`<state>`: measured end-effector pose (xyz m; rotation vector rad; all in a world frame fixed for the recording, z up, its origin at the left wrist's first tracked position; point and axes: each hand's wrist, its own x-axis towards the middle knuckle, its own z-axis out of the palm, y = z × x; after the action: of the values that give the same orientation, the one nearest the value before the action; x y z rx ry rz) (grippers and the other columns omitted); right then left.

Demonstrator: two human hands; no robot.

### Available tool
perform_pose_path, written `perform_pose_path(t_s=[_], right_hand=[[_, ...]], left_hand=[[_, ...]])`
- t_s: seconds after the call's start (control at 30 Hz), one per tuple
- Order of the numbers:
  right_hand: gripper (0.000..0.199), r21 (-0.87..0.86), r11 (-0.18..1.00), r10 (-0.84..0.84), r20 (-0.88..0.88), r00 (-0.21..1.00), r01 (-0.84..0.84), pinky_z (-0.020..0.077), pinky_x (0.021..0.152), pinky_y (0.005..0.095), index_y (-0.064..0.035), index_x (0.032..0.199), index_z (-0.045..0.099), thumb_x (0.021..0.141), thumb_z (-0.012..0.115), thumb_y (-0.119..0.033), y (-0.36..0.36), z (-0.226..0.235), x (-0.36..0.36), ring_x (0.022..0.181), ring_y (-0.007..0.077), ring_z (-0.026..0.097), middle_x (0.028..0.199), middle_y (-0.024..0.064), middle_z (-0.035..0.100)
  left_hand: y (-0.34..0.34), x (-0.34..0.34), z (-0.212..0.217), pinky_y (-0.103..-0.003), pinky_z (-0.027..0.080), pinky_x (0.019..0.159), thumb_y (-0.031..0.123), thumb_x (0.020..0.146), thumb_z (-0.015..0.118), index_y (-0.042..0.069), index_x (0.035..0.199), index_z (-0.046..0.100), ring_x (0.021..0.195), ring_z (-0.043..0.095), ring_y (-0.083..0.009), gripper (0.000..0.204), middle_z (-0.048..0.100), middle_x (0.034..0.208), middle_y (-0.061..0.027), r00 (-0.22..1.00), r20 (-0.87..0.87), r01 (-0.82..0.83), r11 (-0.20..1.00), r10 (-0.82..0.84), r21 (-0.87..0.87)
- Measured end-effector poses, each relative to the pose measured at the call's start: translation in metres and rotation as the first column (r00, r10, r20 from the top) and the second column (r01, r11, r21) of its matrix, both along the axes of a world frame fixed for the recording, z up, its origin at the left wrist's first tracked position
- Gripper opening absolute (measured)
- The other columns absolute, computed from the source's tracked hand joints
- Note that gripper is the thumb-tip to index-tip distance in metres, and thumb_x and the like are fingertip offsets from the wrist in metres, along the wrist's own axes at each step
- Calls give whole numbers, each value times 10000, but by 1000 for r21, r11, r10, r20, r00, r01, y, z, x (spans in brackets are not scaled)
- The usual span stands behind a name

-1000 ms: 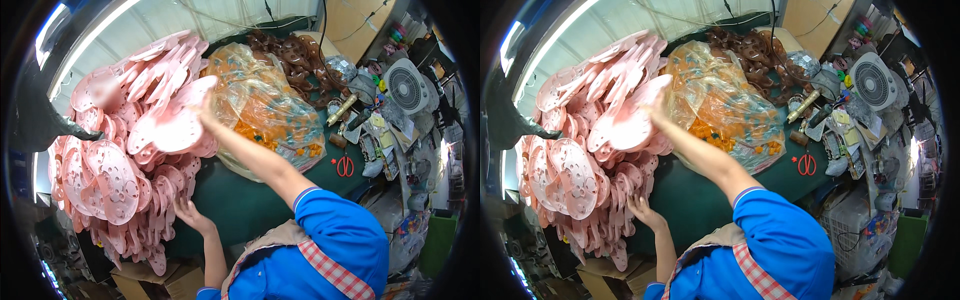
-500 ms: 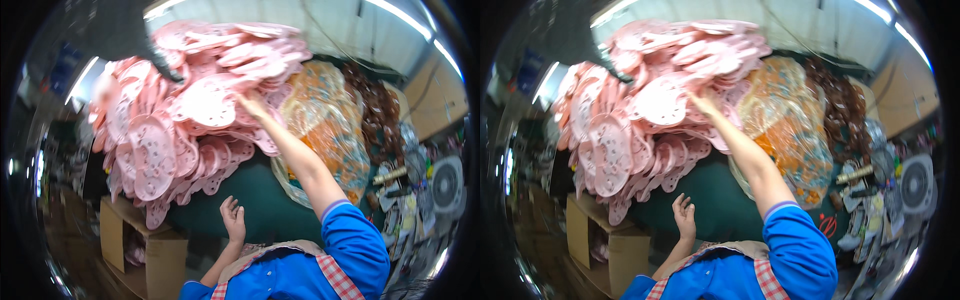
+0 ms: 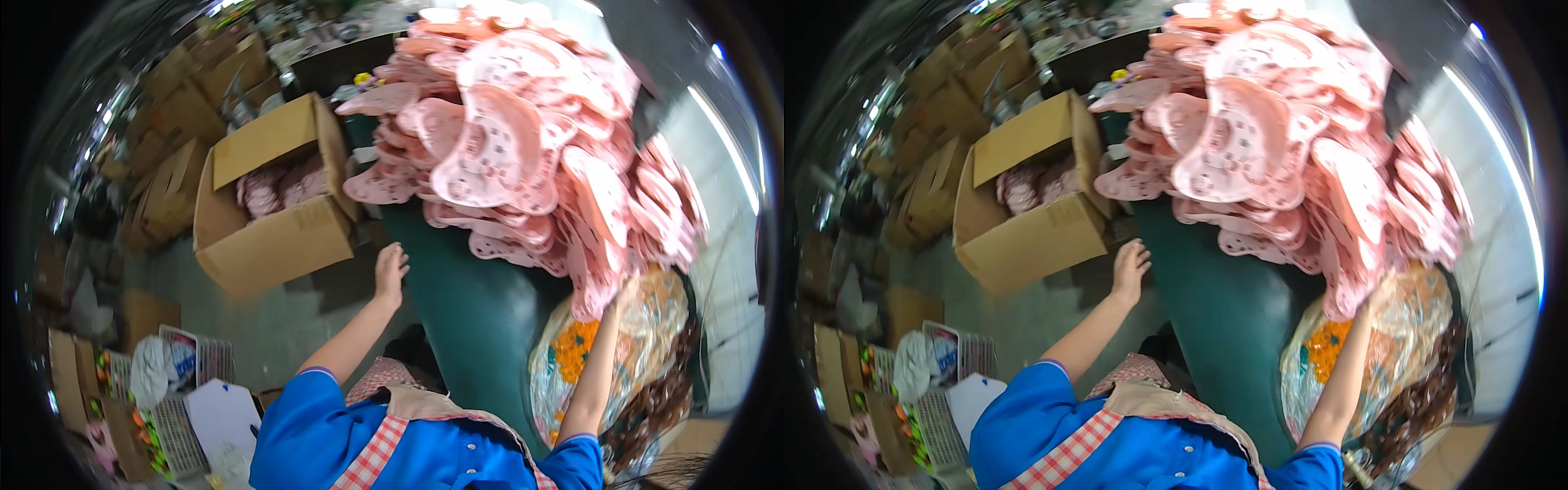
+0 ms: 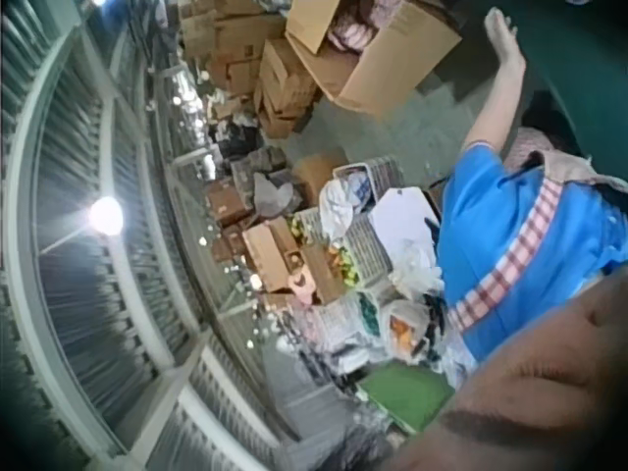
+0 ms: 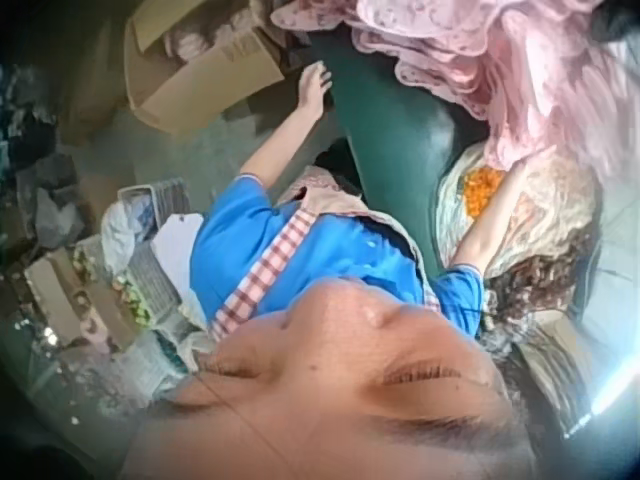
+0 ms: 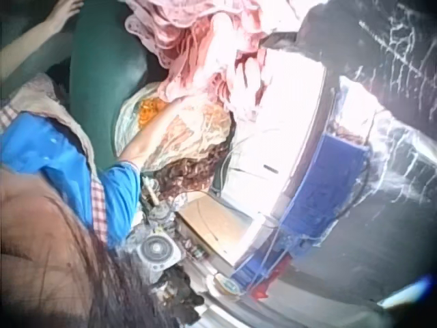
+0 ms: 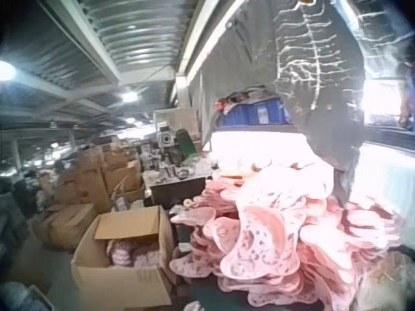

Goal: The person assembles pink plastic slippers by inserting small orange and green plastic pieces into designated holes on the slipper soles. They repeatedly pick up slippers from a pile, attach the pieces, and place the finished slippers into a cardboard box.

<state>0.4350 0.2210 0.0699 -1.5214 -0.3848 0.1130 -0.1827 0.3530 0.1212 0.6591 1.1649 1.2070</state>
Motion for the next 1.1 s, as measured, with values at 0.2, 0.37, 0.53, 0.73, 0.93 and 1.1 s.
perform_pose_path(t_s=[0.2,0.37,0.53,0.73,0.93,1.1], right_hand=[[611,-127,966,-207,155,966,227,408,1203,445,60,1511,512,1106,493,-396,-46,8,-133,1415,384,513,1575,273,478],[772,-164,757,-296,777,555,632,502,1032,521,96,1447,528,1014,637,-533,-21,19,-278,1272,441,580,1422,302,571],[433,-186,983,113,550,828,-11,500,1024,408,64,1394,575,1069,611,-219,133,21,-492,1138,314,625,1322,215,612],[397,-13,569,821,-42,569,-822,564,1013,390,50,1421,564,1077,599,-144,345,51,-740,1140,236,685,1346,175,640],[720,222,461,595,-796,113,-859,527,1053,471,12,1550,396,1009,711,-345,598,-76,-871,1310,362,606,1486,213,517],[783,39,328,201,-979,29,-944,452,1170,496,-29,1491,388,948,748,-463,706,-262,-949,1444,337,501,1546,215,474]], left_hand=[[6,-74,-5,-386,509,995,362,1118,523,78,1382,583,1153,630,-189,392,635,1263,-53,979,203,63,985,-29,-160],[37,-194,-21,-370,527,956,334,1096,574,94,1336,625,1122,661,-178,343,670,1233,-40,987,156,75,978,-45,-196],[57,-335,-42,-315,540,860,271,1059,632,103,1253,676,996,692,-133,260,725,1122,-27,989,94,-87,965,113,-249],[89,-445,-29,-313,549,851,209,1068,615,29,1221,647,1007,709,-176,239,732,1093,-74,924,165,-309,928,345,-210],[107,-530,-42,-332,558,832,177,1068,618,1,1244,614,984,703,-218,248,710,1097,-117,759,72,-614,748,648,-254],[158,-588,-17,-337,569,843,143,1074,604,-7,1248,600,987,686,-213,230,696,1094,-113,630,-171,-775,603,757,-188]])
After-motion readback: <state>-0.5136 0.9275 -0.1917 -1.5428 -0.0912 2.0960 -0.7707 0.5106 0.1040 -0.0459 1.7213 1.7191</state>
